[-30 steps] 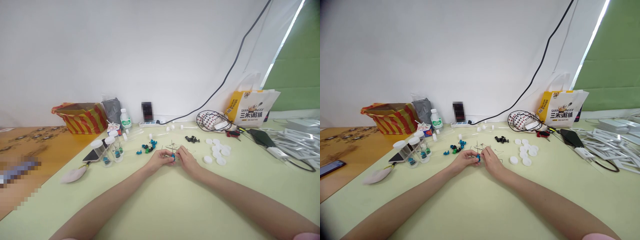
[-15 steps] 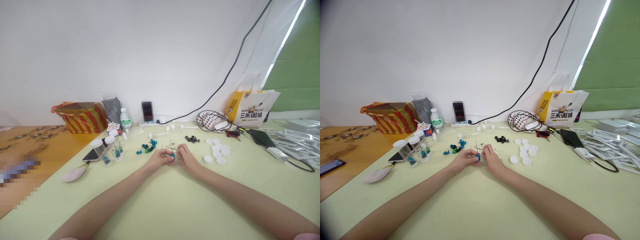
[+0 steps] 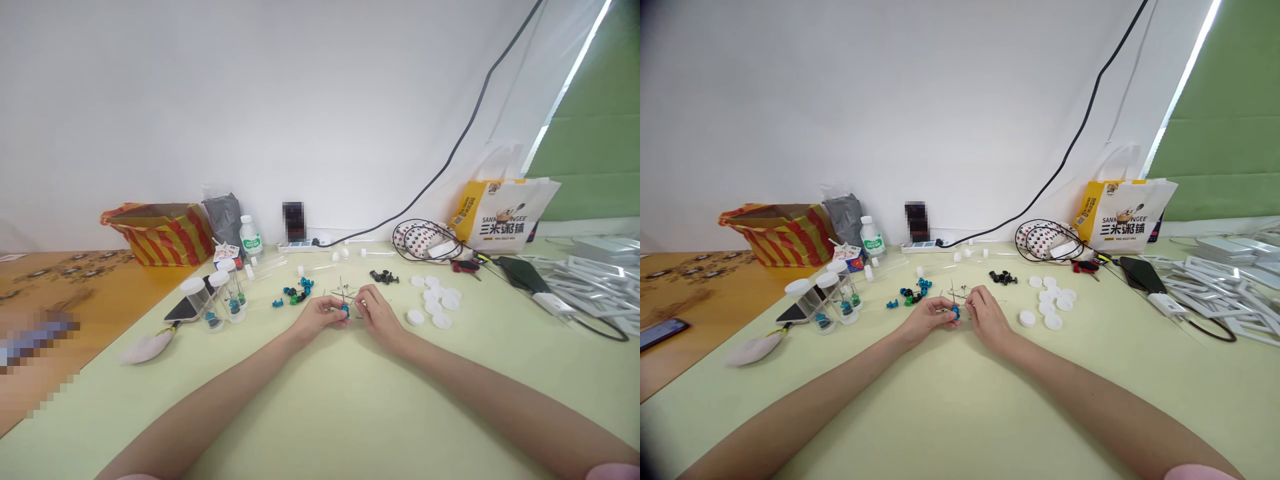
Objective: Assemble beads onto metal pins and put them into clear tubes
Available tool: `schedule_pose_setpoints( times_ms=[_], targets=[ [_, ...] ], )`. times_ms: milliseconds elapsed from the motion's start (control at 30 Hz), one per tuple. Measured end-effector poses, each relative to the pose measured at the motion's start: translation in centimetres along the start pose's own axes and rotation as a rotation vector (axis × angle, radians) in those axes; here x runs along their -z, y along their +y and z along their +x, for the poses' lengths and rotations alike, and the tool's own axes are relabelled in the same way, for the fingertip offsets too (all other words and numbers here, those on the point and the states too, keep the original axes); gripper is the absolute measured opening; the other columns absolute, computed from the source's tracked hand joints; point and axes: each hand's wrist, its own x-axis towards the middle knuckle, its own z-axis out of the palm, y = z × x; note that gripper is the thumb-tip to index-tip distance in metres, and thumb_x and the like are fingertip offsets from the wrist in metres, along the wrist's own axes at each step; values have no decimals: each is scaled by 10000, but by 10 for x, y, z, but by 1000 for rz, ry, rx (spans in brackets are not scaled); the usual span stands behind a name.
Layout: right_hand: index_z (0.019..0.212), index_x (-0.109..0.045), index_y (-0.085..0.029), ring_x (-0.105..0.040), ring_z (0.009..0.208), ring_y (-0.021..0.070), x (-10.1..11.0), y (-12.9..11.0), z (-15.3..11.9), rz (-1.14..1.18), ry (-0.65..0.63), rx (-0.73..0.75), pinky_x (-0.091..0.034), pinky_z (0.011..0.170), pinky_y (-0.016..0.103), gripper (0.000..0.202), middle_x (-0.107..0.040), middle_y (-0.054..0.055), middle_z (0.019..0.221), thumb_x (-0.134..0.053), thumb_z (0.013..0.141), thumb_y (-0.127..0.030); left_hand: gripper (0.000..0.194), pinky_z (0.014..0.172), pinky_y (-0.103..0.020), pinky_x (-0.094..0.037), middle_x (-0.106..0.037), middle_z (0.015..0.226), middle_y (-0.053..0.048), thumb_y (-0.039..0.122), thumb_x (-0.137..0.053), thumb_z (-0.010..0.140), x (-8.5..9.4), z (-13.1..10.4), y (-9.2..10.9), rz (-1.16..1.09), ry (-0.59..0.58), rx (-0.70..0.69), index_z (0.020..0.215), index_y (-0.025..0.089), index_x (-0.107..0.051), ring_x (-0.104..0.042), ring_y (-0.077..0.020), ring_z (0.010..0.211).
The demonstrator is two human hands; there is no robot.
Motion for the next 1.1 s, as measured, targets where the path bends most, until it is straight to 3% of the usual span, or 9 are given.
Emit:
schedule_pose_setpoints(
  times_ms=[1100],
  targets=[
    [854, -490, -190, -515, 840, 185, -4, 1, 0, -173, -52, 32, -395, 726, 323, 169, -508, 84, 944, -329, 904, -181, 337, 739, -328, -521, -672, 756, -42, 276, -759, 584, 1, 0, -1, 15, -25, -13, 832, 108, -605, -666, -181, 702]
  ],
)
